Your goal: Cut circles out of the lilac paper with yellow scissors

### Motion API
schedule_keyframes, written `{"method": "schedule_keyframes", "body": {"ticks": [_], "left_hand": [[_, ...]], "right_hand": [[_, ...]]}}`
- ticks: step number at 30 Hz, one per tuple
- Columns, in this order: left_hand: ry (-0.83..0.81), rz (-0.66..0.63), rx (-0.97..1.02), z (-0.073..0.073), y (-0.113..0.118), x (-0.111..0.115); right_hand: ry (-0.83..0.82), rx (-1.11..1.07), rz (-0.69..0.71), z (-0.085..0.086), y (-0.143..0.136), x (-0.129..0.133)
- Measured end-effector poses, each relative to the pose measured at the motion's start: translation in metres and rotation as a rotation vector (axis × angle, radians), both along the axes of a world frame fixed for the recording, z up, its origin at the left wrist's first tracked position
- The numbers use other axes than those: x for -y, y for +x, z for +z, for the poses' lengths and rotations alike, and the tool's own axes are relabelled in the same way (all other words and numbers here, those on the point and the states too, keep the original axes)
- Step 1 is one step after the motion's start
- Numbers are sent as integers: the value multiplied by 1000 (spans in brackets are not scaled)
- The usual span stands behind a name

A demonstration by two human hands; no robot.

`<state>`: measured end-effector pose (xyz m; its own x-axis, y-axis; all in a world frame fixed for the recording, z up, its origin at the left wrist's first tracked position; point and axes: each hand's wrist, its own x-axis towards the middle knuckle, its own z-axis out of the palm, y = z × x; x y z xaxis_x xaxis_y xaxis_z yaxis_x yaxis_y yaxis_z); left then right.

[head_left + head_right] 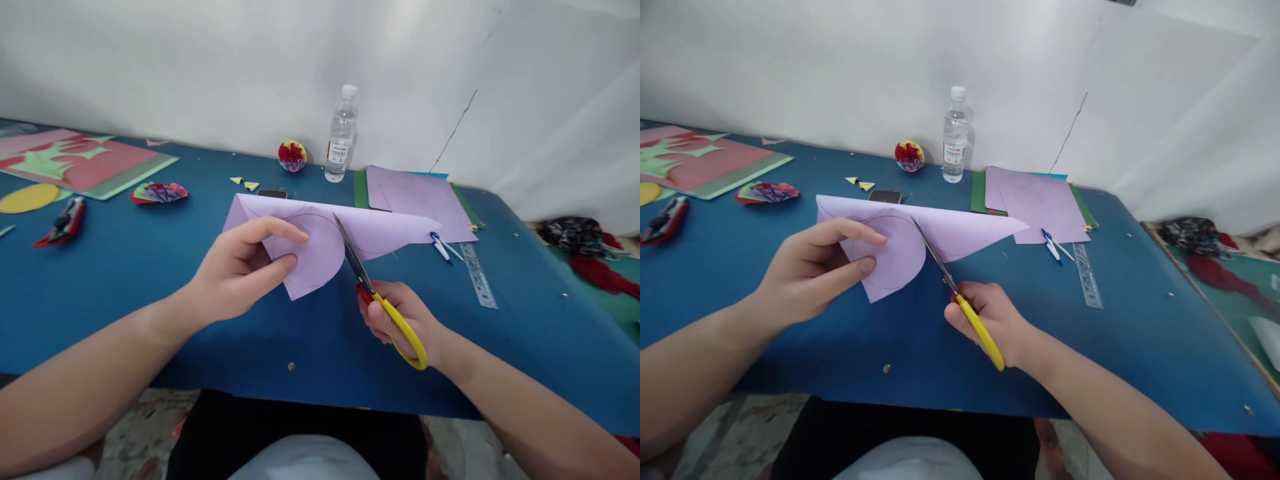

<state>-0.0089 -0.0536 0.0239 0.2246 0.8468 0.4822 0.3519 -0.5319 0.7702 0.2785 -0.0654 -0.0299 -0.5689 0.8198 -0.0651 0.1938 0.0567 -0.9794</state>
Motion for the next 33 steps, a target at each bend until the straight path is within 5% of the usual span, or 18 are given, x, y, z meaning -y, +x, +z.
{"method": "schedule_keyframes", "body": {"ticks": [33], "left_hand": [[-40,38,59,2,3,-1]], "right_hand": [[38,72,-14,10,-2,1]]}}
